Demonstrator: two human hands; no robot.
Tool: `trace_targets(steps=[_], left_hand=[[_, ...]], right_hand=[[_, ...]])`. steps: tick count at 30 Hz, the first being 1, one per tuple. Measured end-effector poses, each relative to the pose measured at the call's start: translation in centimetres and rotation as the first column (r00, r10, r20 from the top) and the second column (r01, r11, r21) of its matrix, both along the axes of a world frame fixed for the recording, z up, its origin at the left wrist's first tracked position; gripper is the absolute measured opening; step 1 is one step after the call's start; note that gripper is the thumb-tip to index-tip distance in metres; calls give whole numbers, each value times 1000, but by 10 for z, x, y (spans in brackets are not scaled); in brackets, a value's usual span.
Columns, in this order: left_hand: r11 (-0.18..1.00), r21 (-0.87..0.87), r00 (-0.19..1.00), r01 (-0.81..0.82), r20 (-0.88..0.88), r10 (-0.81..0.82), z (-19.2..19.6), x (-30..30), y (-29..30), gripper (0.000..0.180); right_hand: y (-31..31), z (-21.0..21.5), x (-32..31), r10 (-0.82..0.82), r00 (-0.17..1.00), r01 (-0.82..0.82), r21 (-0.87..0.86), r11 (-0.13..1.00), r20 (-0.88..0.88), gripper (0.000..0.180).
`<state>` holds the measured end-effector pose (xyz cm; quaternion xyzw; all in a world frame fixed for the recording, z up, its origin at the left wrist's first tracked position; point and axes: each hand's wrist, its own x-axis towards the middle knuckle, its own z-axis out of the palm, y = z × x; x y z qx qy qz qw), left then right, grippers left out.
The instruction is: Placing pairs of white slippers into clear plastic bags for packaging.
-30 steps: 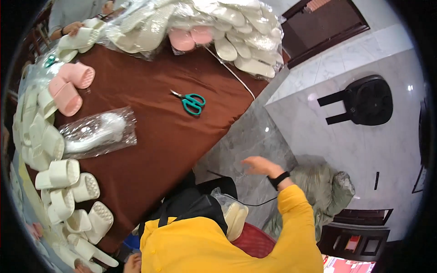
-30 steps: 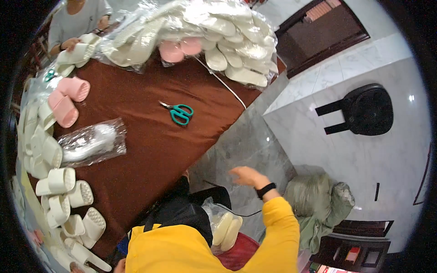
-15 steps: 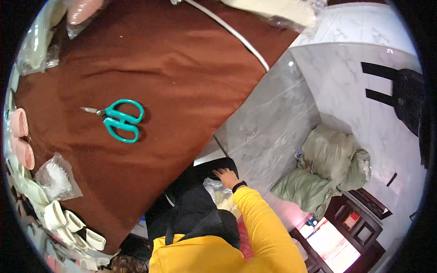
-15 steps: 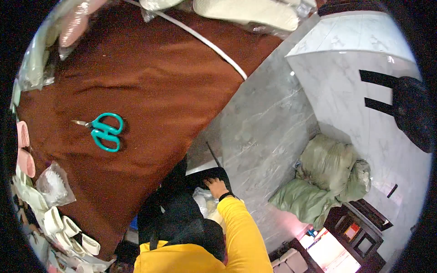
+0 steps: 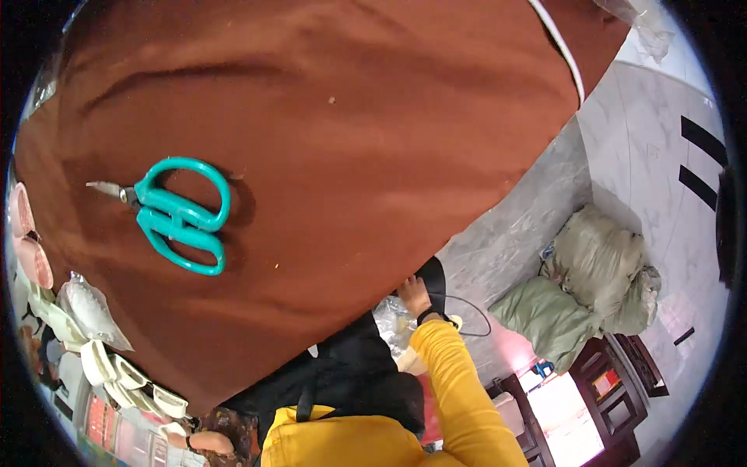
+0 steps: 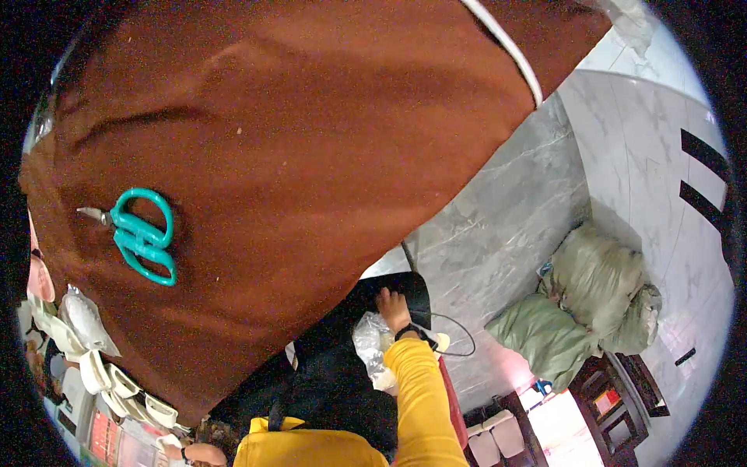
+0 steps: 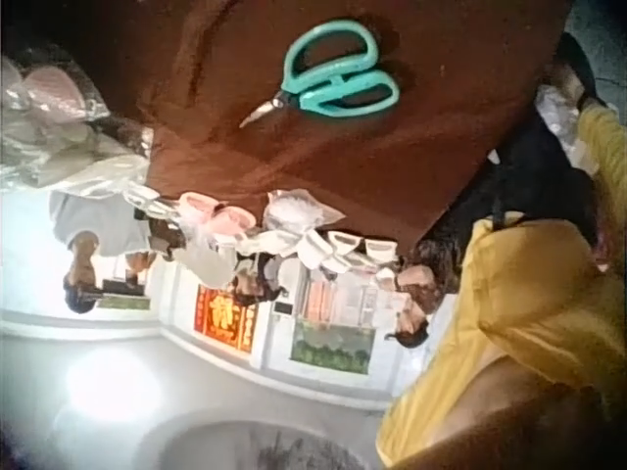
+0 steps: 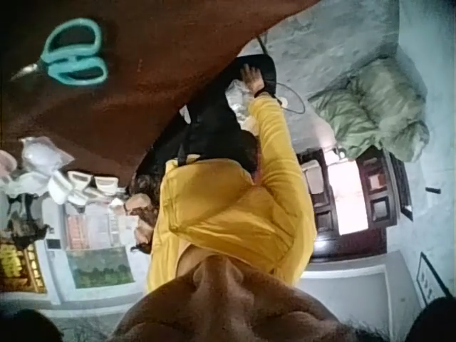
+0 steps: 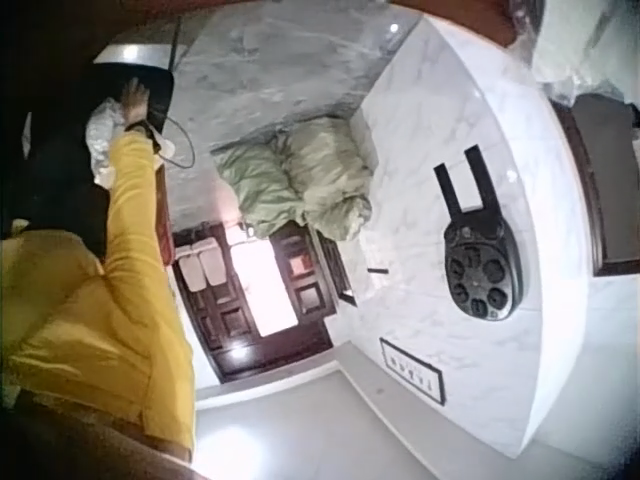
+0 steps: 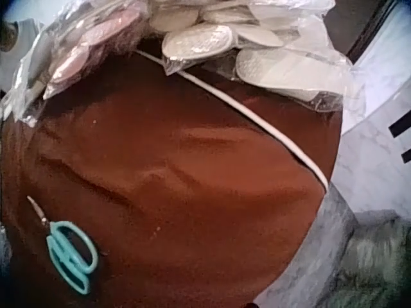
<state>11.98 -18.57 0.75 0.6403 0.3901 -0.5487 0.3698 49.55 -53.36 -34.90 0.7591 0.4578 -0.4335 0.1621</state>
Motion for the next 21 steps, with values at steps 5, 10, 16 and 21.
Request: trace_targets(steps=[5,10,16,21], left_hand=[[997,28,997,67,48,-68,5,-44,-25,38],[991,71,987,109,111,-117,10,-92,-52,38],[985,116,957,132,242,-157,-16,-127,-96,37],[974,129,926,188,307,-220,-46,-146,-121,37]], right_hand=[[18,24,46,-191,980,191,-1,982,-57,25],[84,125,115,-257,948,314,440,841,-186,26],[-107,252,159,238,931,-288,-157,945,-277,59],[-245,362,263,191,959,-267,-896,355,-210,79]])
